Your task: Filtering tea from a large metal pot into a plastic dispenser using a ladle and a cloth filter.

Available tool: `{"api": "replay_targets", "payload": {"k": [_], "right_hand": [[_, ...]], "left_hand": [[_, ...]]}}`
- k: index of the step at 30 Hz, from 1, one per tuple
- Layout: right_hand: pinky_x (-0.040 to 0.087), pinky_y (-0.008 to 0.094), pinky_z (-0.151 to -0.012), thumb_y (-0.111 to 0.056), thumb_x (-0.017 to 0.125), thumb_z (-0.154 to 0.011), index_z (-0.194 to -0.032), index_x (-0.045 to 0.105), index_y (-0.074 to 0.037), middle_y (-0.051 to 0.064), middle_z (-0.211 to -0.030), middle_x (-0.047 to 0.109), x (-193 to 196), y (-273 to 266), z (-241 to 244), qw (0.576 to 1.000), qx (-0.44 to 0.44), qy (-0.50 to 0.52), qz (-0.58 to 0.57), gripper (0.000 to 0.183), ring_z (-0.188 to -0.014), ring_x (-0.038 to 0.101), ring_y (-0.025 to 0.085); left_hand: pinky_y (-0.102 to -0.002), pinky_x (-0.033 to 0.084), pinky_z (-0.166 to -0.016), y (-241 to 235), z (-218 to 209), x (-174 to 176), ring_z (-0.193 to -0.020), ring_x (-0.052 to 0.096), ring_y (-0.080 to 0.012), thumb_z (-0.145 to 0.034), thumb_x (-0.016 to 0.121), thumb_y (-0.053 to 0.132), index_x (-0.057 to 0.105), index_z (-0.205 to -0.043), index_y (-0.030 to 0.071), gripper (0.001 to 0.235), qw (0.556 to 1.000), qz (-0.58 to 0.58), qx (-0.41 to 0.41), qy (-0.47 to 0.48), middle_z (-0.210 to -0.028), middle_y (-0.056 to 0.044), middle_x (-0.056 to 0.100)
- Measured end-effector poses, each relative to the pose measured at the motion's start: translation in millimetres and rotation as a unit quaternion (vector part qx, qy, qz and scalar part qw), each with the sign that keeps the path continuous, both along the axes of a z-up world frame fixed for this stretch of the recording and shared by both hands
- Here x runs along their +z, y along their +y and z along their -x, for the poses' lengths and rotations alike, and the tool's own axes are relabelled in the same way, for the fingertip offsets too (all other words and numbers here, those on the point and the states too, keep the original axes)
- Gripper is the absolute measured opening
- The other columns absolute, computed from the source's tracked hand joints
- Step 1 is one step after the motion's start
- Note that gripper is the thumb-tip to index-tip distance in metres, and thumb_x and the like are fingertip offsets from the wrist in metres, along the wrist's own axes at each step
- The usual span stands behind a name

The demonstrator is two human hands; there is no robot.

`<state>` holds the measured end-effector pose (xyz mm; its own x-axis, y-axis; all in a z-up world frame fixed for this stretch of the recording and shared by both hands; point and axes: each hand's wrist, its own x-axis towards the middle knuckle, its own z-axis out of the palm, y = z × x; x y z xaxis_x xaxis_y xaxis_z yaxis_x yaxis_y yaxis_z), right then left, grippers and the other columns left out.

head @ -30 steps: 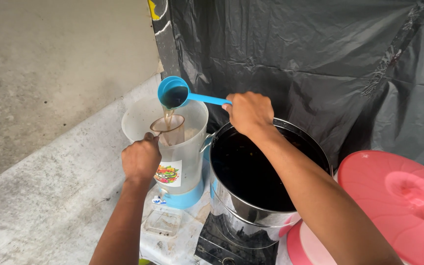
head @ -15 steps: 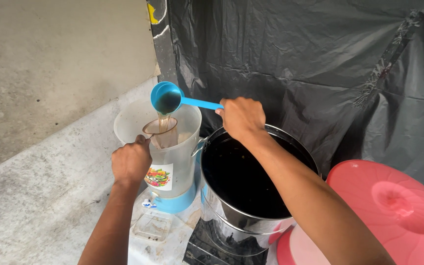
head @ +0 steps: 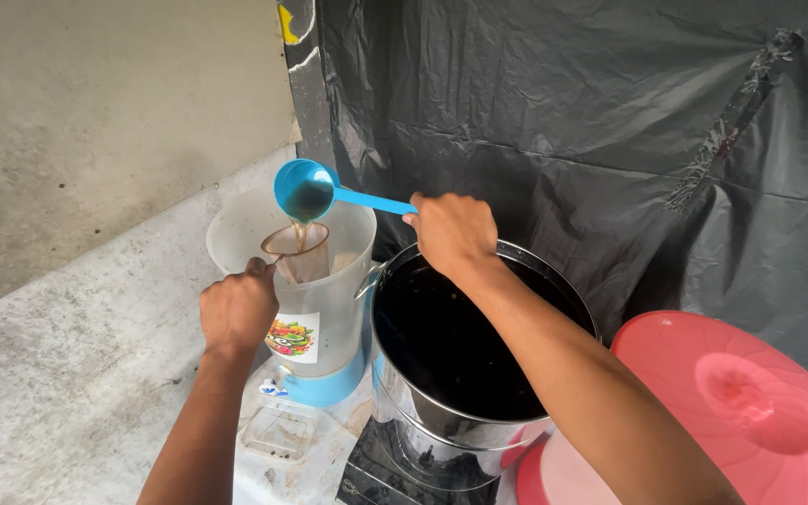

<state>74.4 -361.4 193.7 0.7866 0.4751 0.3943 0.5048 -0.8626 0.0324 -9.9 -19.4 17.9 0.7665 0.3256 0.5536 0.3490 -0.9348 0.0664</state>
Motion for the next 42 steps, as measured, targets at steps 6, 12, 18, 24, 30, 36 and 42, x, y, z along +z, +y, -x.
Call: {"api": "replay_targets", "payload": {"k": [6, 12, 18, 24, 30, 36, 42], "right_hand": [[0.071, 0.065, -0.091, -0.039, 0.064, -0.122, -0.155, 0.079, -0.018, 0.023, -0.104, 0.089, -2, -4, 1, 1.000, -0.004, -0.007, 0.005, 0.042, -0.102, 0.089, 0.051], [0.071, 0.064, -0.088, -0.040, 0.062, -0.121, -0.152, 0.078, -0.022, 0.021, -0.105, 0.088, -12, -7, -8, 0.999, 0.004, -0.041, 0.027, 0.038, -0.099, 0.089, 0.050], [0.071, 0.064, -0.087, -0.040, 0.061, -0.122, -0.150, 0.076, -0.023, 0.020, -0.109, 0.087, -17, -11, -6, 0.999, 0.005, -0.049, 0.020, 0.036, -0.097, 0.089, 0.049], [0.072, 0.062, -0.083, -0.038, 0.063, -0.121, -0.151, 0.077, -0.026, 0.018, -0.115, 0.087, -30, -10, -17, 0.996, 0.025, -0.088, 0.008, 0.035, -0.091, 0.089, 0.046], [0.072, 0.064, -0.085, -0.035, 0.061, -0.122, -0.155, 0.075, -0.029, 0.017, -0.123, 0.086, -46, -14, -26, 0.991, 0.056, -0.119, 0.001, 0.036, -0.092, 0.089, 0.048], [0.072, 0.065, -0.085, -0.034, 0.068, -0.119, -0.149, 0.079, -0.024, 0.015, -0.127, 0.084, -45, -21, -27, 0.994, 0.047, -0.100, -0.018, 0.033, -0.090, 0.088, 0.049], [0.072, 0.060, -0.083, -0.030, 0.072, -0.116, -0.143, 0.085, -0.022, 0.014, -0.114, 0.086, -22, -32, -8, 0.996, 0.011, 0.023, -0.090, 0.031, -0.091, 0.089, 0.047]], "left_hand": [[-0.056, 0.072, -0.081, 0, 0, -6, -0.079, 0.090, -0.0424, -0.125, 0.057, 0.044, 0.075, -0.115, 0.021, 0.030, 1.000, -0.020, 0.007, -0.017, -0.076, -0.014, 0.085], [-0.057, 0.071, -0.078, 10, -12, -23, -0.077, 0.089, -0.0420, -0.125, 0.060, 0.046, 0.075, -0.114, 0.023, 0.030, 0.999, -0.029, 0.019, -0.040, -0.074, -0.014, 0.083], [-0.056, 0.071, -0.078, 14, -13, -25, -0.076, 0.089, -0.0418, -0.125, 0.059, 0.046, 0.076, -0.113, 0.023, 0.031, 0.998, -0.035, 0.017, -0.040, -0.074, -0.012, 0.083], [-0.058, 0.071, -0.082, 19, -15, -27, -0.081, 0.090, -0.0433, -0.126, 0.057, 0.047, 0.077, -0.119, 0.023, 0.033, 0.999, -0.011, 0.021, -0.022, -0.078, -0.014, 0.085], [-0.057, 0.071, -0.083, 19, -17, -30, -0.081, 0.090, -0.0420, -0.126, 0.057, 0.048, 0.077, -0.117, 0.023, 0.033, 0.999, -0.019, 0.031, -0.017, -0.078, -0.013, 0.085], [-0.055, 0.071, -0.079, 17, -12, -28, -0.077, 0.090, -0.0400, -0.128, 0.055, 0.047, 0.076, -0.119, 0.025, 0.032, 0.998, -0.033, 0.027, -0.039, -0.073, -0.012, 0.083], [-0.054, 0.071, -0.076, 19, -12, -30, -0.073, 0.088, -0.0388, -0.128, 0.055, 0.046, 0.075, -0.117, 0.024, 0.031, 0.997, -0.049, 0.025, -0.053, -0.071, -0.011, 0.082]]}}
